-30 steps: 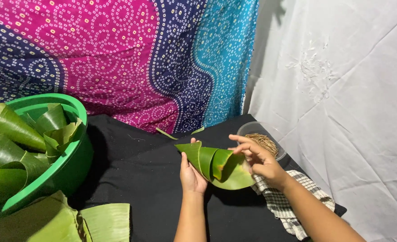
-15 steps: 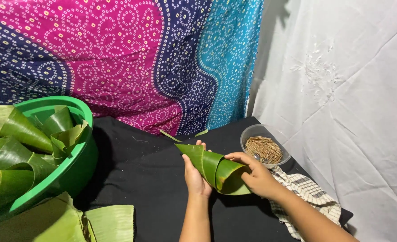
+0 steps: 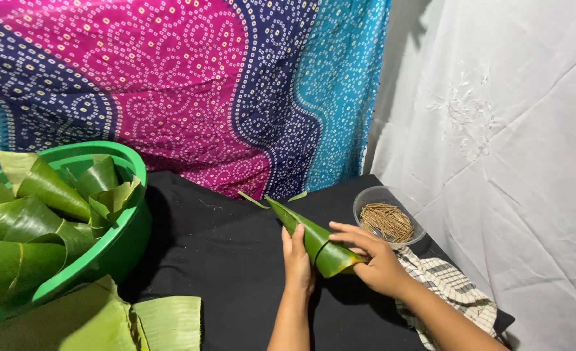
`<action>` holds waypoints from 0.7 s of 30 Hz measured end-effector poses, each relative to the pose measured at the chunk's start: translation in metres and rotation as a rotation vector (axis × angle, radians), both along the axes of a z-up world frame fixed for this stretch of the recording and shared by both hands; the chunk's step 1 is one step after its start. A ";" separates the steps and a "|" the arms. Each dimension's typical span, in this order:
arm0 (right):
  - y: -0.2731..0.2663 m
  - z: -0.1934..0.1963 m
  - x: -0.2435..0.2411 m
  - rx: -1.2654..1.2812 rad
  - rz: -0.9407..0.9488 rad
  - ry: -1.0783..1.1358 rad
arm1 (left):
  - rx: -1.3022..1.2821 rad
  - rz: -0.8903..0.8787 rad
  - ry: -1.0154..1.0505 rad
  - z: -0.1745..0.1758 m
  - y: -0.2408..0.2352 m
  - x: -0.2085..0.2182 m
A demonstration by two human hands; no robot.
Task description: Wiping banana leaves with a cloth and rolling them into cones, then securing the shape with small wooden sticks.
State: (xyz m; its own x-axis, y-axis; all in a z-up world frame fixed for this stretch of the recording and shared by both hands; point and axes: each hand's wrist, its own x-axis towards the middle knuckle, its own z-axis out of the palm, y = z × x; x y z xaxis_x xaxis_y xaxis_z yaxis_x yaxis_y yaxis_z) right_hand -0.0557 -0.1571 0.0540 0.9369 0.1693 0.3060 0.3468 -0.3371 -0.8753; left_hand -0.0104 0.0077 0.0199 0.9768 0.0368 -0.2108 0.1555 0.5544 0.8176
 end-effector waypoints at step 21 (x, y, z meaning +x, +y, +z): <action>0.046 0.063 -0.021 0.298 0.257 0.573 | 0.716 -0.025 -0.359 0.027 0.055 -0.106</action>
